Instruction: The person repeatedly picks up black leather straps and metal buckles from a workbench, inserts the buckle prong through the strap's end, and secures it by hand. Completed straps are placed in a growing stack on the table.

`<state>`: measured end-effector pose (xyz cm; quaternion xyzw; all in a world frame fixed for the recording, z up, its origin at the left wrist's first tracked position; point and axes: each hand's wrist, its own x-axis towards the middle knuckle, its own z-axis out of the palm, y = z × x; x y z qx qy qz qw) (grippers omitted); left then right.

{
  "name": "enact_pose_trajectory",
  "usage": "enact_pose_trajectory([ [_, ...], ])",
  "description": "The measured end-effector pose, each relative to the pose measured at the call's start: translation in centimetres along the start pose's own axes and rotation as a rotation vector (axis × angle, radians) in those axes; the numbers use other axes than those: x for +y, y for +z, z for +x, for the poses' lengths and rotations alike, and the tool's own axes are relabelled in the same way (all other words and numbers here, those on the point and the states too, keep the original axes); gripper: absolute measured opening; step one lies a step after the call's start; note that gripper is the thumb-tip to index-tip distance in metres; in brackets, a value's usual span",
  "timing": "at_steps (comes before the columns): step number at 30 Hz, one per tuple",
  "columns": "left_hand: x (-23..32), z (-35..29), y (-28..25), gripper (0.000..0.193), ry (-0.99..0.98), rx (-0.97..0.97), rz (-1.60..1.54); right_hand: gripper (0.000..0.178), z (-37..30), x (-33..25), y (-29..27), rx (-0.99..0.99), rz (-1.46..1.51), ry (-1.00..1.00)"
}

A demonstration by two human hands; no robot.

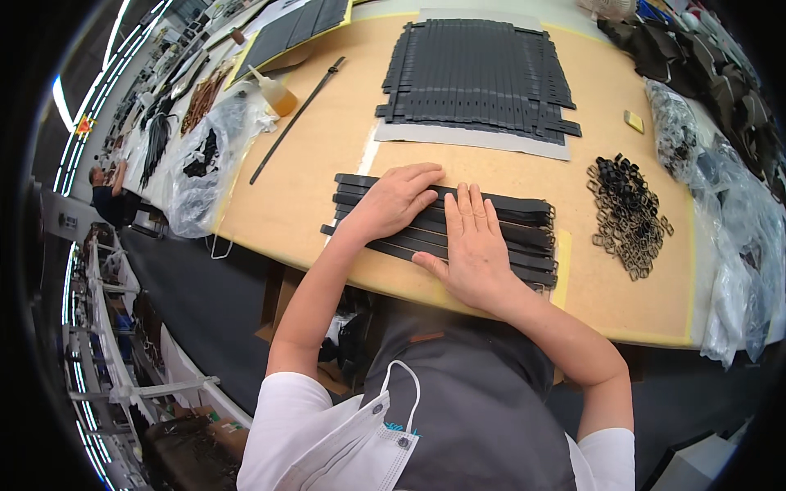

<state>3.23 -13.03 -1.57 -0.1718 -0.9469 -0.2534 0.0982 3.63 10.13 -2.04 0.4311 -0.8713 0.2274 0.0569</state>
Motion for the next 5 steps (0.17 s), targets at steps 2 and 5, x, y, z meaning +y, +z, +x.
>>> enact_pose_trajectory([
  [2,-0.7,-1.6,-0.2,0.047,-0.003,-0.084,0.064,0.103,0.6,-0.4,1.9,0.0,-0.025,0.017],
  [5,0.2,-4.0,0.0,0.056,-0.059,-0.141,0.147,0.109,1.0,-0.4,2.6,-0.056,-0.041,0.058],
])
